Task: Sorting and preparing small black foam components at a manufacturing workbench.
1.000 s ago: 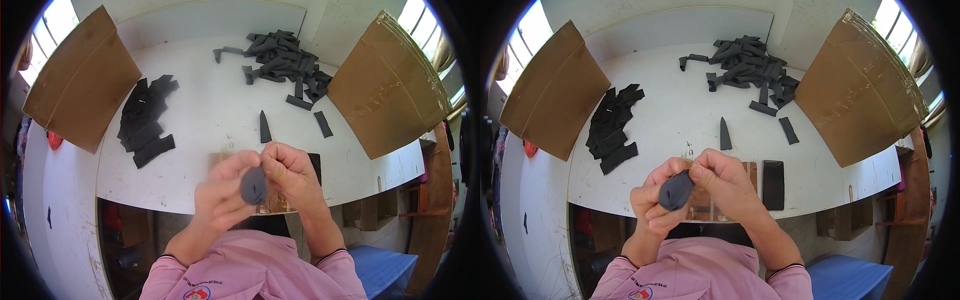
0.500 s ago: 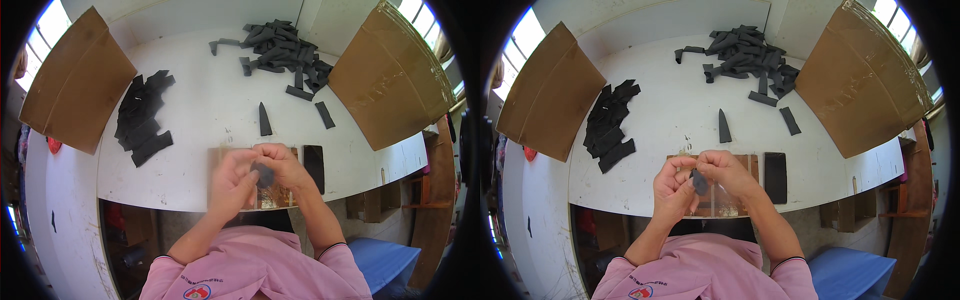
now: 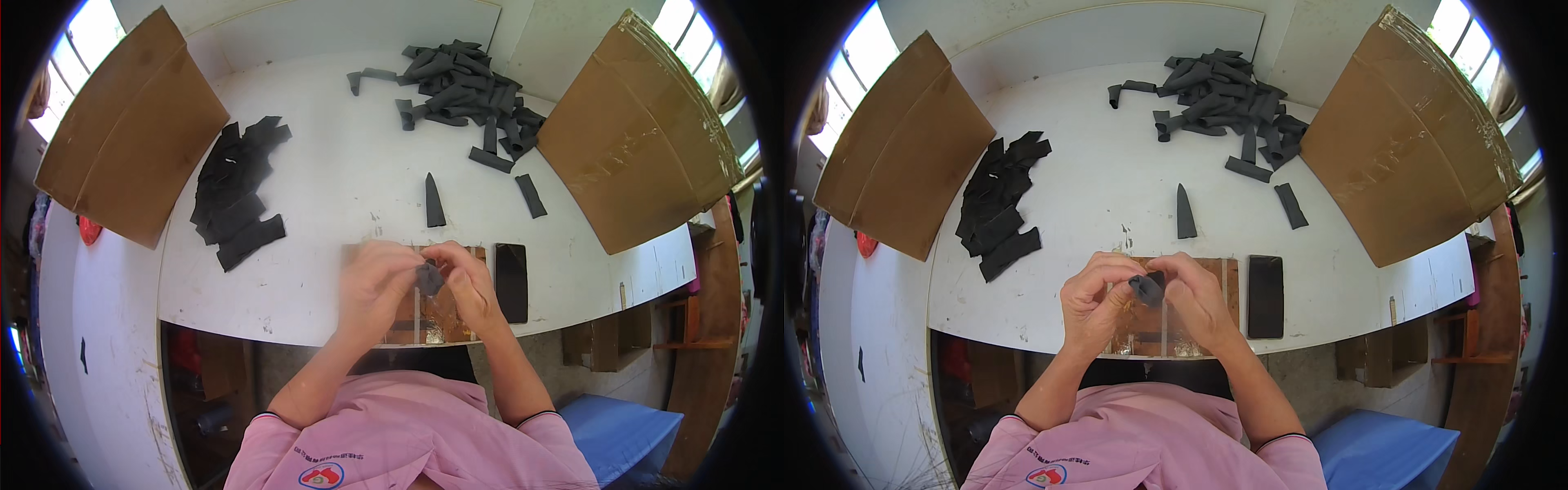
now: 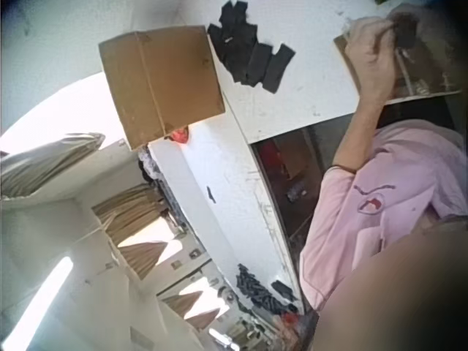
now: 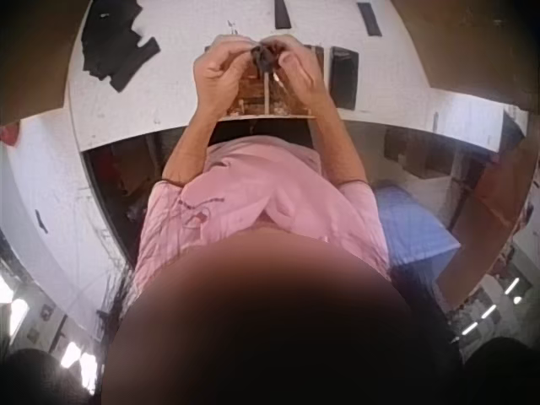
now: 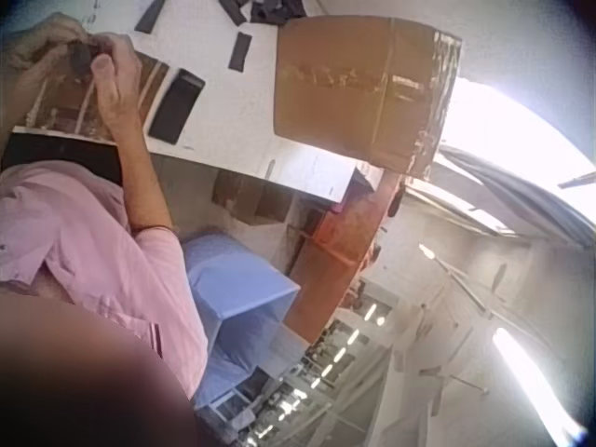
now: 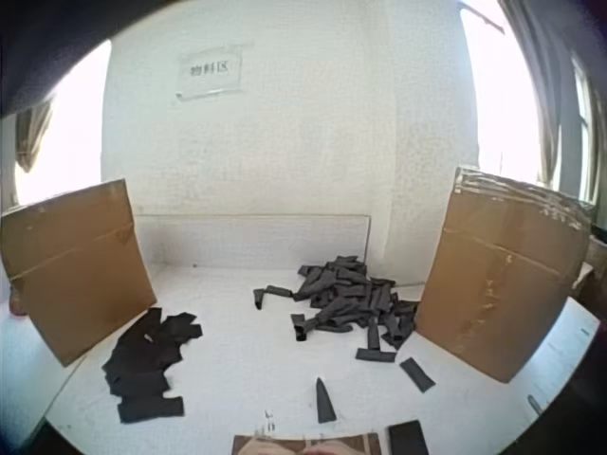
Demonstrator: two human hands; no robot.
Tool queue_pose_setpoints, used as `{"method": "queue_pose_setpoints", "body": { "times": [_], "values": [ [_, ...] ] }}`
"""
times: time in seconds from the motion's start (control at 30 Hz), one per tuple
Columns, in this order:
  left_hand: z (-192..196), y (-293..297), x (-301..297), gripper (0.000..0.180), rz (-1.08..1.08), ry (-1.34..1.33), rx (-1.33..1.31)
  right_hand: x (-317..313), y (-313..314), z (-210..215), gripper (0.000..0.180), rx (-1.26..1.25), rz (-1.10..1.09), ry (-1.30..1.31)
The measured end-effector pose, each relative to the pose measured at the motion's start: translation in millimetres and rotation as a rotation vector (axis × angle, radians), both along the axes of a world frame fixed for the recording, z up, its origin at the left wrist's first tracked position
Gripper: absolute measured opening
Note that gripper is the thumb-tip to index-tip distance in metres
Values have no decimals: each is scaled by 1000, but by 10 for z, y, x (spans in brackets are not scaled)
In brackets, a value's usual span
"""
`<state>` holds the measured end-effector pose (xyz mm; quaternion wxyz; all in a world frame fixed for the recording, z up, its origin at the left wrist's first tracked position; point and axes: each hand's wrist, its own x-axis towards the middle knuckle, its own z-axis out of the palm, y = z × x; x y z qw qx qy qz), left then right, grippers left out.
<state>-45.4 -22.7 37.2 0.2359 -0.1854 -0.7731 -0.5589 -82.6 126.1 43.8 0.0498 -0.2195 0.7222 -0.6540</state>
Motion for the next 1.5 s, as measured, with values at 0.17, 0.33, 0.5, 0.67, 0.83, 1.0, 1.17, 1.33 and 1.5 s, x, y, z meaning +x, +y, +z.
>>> {"method": "queue_pose_setpoints", "body": {
  "times": [0.17, 0.33, 0.5, 0.67, 0.83, 1.0, 1.17, 1.33, 1.5],
  "values": [
    [131, 112, 131, 8, -8, -232, 685, 10, 13, 266, 19, 568, -40, 766],
    [-177, 123, 78, 10, -157, -356, 710, 0, 28, -235, 16, 531, -12, 646],
    [144, 102, -37, 15, -294, -457, 664, 1, 32, -43, 14, 455, -8, 604],
    [97, 122, -142, 9, -174, -546, 135, -14, 44, -558, 14, 255, 50, 460],
    [287, 157, -32, 8, -154, -391, 132, -11, 49, -454, 14, 277, 66, 474],
    [166, 181, -34, 10, -98, -420, 120, 17, 47, -545, 14, 326, 61, 444],
    [193, 136, 46, 11, -117, -355, 576, -17, 33, -118, 19, 456, 68, 436],
    [198, 38, 76, 12, -210, -307, 1203, -37, 38, 61, 23, 523, 37, 650],
    [77, 76, 42, 12, -149, -324, 948, -51, 40, -383, 28, 486, 77, 503]
  ]
}}
